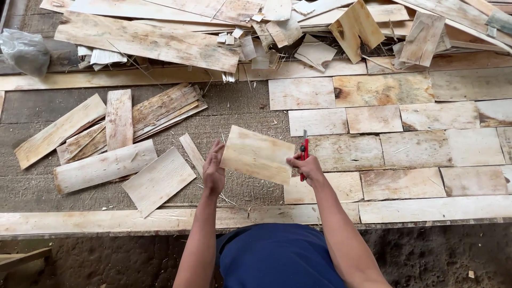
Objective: Cutting and fitting thin wood pieces onto a frame to create a tiled surface.
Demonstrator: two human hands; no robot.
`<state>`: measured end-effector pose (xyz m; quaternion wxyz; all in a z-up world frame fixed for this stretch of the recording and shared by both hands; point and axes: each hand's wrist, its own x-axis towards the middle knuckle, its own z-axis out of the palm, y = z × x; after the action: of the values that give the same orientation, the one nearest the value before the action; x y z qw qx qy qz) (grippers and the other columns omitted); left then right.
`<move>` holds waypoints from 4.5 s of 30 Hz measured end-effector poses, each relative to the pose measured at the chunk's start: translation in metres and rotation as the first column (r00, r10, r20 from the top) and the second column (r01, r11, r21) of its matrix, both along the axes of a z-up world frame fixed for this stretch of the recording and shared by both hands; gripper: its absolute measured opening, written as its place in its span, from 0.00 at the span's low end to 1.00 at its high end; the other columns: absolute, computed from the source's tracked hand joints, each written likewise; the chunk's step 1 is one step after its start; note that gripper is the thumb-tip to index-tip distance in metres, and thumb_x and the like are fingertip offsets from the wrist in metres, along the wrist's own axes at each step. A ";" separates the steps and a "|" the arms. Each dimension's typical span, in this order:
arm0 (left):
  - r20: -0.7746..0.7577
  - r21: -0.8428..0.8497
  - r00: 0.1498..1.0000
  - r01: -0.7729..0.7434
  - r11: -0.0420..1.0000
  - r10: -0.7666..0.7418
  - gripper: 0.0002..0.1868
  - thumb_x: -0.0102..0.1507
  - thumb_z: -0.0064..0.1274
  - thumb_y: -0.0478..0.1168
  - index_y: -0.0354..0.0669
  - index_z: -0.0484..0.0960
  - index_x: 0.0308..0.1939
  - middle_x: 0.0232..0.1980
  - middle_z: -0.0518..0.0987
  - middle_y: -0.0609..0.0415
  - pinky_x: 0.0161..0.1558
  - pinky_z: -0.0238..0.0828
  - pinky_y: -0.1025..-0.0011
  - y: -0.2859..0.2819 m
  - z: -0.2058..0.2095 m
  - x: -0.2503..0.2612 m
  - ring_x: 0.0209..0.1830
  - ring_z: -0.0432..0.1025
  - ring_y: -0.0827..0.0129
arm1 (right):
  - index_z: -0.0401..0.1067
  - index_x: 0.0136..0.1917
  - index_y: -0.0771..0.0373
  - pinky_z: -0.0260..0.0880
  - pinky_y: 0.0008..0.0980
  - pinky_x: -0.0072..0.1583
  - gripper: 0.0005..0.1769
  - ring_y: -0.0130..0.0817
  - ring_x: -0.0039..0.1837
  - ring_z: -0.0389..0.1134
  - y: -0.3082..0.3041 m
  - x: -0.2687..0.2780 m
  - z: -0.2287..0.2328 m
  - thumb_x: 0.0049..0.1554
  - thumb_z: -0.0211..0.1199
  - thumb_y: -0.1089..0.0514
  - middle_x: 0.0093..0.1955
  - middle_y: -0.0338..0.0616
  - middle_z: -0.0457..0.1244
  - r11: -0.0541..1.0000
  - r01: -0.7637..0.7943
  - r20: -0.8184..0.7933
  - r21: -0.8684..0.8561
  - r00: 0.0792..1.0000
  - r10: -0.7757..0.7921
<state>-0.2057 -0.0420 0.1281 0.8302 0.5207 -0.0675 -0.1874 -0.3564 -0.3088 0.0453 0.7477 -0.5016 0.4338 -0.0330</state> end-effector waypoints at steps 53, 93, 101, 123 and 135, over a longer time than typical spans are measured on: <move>-0.051 0.874 0.964 0.170 0.455 -0.261 0.28 0.53 0.68 0.31 0.43 0.82 0.58 0.40 0.78 0.48 0.44 0.81 0.67 -0.050 -0.174 0.013 0.40 0.82 0.60 | 0.77 0.54 0.63 0.80 0.27 0.43 0.15 0.37 0.51 0.76 -0.066 0.008 -0.027 0.52 0.70 0.64 0.50 0.44 0.73 0.970 0.030 -0.282 -0.241 0.954 -0.100; 0.121 0.825 0.928 0.104 0.555 -0.354 0.12 0.60 0.60 0.33 0.42 0.83 0.48 0.39 0.77 0.46 0.41 0.81 0.66 -0.063 -0.176 -0.035 0.40 0.80 0.54 | 0.80 0.48 0.54 0.78 0.25 0.41 0.10 0.31 0.39 0.74 -0.073 -0.049 -0.040 0.51 0.70 0.61 0.45 0.39 0.73 0.905 0.011 -0.357 -0.426 0.917 -0.179; -0.141 0.781 0.770 0.473 0.407 -0.622 0.13 0.63 0.58 0.39 0.47 0.82 0.52 0.42 0.83 0.49 0.46 0.80 0.66 -0.081 -0.166 -0.084 0.43 0.81 0.62 | 0.82 0.48 0.49 0.74 0.34 0.37 0.08 0.38 0.33 0.72 -0.100 -0.166 -0.076 0.53 0.70 0.54 0.35 0.40 0.71 0.775 -0.072 -0.518 -0.628 0.782 -0.347; -0.102 0.840 0.669 0.455 0.297 -0.736 0.29 0.63 0.58 0.39 0.35 0.73 0.68 0.59 0.72 0.43 0.61 0.76 0.62 -0.068 -0.154 -0.117 0.61 0.76 0.54 | 0.82 0.50 0.43 0.71 0.44 0.62 0.11 0.48 0.58 0.72 -0.097 -0.226 -0.085 0.53 0.70 0.51 0.49 0.29 0.73 0.733 -0.163 -0.613 -0.660 0.681 -0.401; -0.053 0.826 0.685 0.439 0.354 -0.726 0.30 0.61 0.59 0.38 0.36 0.74 0.68 0.58 0.72 0.42 0.58 0.77 0.63 -0.064 -0.170 -0.120 0.59 0.77 0.51 | 0.82 0.48 0.44 0.75 0.36 0.51 0.10 0.39 0.38 0.74 -0.094 -0.223 -0.067 0.51 0.68 0.53 0.38 0.35 0.72 0.756 -0.058 -0.560 -0.652 0.709 -0.429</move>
<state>-0.3260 -0.1061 -0.0424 0.3623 0.7903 -0.2964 -0.3954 -0.5797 -0.4023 -0.0217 0.3160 -0.6463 0.6911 -0.0692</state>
